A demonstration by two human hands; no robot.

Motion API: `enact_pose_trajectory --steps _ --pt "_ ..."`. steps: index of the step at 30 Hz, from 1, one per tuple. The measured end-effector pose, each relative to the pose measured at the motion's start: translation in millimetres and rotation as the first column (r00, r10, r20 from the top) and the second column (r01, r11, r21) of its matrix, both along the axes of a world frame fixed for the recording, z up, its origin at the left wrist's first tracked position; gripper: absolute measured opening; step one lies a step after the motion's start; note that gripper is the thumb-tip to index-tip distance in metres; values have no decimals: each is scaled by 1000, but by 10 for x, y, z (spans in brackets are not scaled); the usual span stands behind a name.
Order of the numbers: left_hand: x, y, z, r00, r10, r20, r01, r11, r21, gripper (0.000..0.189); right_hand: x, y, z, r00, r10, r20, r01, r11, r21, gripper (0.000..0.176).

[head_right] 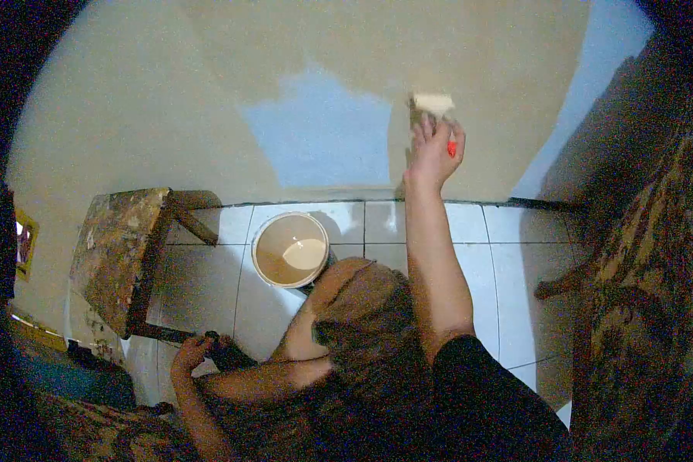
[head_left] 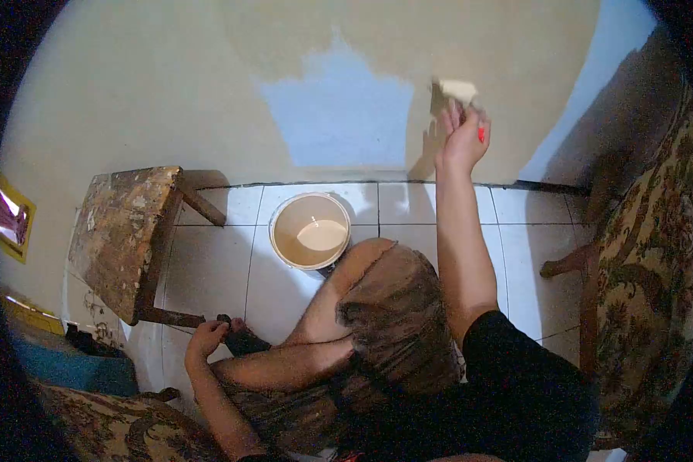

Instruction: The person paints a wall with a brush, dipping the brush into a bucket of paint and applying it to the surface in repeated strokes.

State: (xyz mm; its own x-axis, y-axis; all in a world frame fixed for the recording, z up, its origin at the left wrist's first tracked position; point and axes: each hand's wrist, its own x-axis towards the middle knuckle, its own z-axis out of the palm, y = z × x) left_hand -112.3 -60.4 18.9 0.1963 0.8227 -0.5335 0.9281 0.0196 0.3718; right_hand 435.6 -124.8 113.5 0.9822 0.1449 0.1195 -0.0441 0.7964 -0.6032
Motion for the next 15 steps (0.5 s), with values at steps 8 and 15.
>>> enact_pose_trajectory --steps 8,15 --pt "123 -101 167 999 -25 28 23 998 56 37 47 -137 -874 986 -11 -169 -12 991 -133 36" --pt "-37 -13 -32 997 -34 -71 40 995 87 39 166 -184 -1759 934 -58 -352 -58 949 -309 26"
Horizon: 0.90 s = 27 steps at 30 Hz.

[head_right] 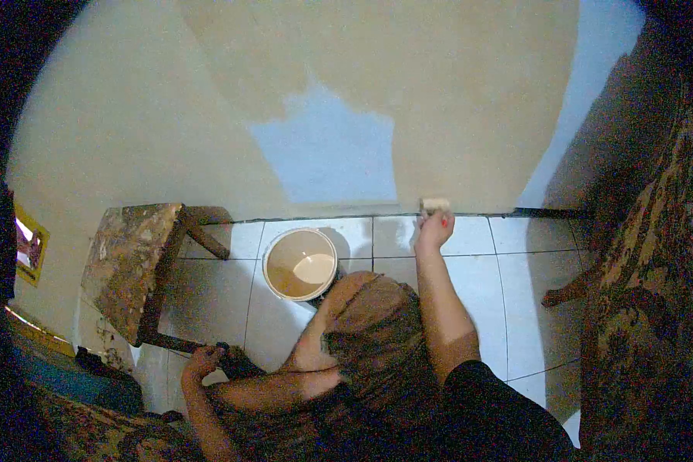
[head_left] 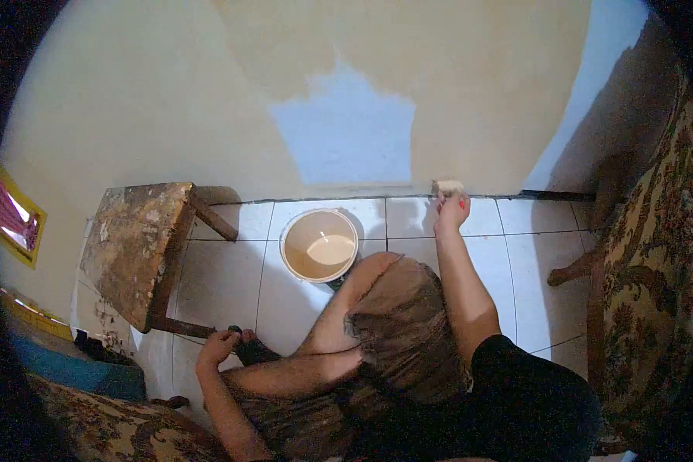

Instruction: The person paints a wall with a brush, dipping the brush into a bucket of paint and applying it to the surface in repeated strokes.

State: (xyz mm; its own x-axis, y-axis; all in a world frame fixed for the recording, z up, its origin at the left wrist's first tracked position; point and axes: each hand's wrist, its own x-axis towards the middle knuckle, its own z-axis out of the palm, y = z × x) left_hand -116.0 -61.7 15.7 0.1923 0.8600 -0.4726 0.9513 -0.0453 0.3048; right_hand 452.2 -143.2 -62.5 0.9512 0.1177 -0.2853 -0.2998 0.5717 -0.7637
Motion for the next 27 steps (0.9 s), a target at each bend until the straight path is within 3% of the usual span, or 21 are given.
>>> enact_pose_trajectory --steps 1,3,5,8,12,14,17,20,22,24,25,27 --pt "-3 6 9 1000 0 0 0 1000 4 39 83 37 123 995 74 71 -75 997 14 28" --pt "1 25 -9 995 40 92 -28 991 -129 38 -8 85 884 999 8 53 -15 990 140 22" --pt "123 -51 160 999 28 45 -23 994 -103 38 -27 50 1412 979 5 206 -64 958 278 25" --pt "108 -60 156 1000 12 0 -12 997 -82 37 -348 -173 2121 960 -21 279 -66 952 297 27" --pt "-34 22 -15 993 42 106 -32 995 -94 38 -30 -80 1636 917 -85 389 -32 958 285 34" --pt "2 8 41 998 18 62 -13 997 -76 38 -57 -120 1207 959 11 282 -58 986 158 34" --pt "164 -118 297 1000 -15 -4 15 1000 4 39 -31 -180 457 987 9 157 -18 998 58 30" --pt "141 -138 320 997 -51 -63 52 998 21 41 -147 -216 239 999 42 -23 -41 999 15 21" --pt "6 -22 98 995 -65 -82 66 998 6 41 76 -165 108 995 101 21 -102 993 66 19" --pt "-232 116 -288 994 -50 102 55 997 -56 44 90 -30 466 985 156 72 -164 980 114 17" --pt "-193 137 -204 994 -112 -12 110 991 -79 46 -121 -107 1048 986 129 103 -139 986 92 18" --pt "-142 105 -126 997 -80 -17 79 995 -57 48 -198 -83 1614 979 115 170 -132 987 91 18"
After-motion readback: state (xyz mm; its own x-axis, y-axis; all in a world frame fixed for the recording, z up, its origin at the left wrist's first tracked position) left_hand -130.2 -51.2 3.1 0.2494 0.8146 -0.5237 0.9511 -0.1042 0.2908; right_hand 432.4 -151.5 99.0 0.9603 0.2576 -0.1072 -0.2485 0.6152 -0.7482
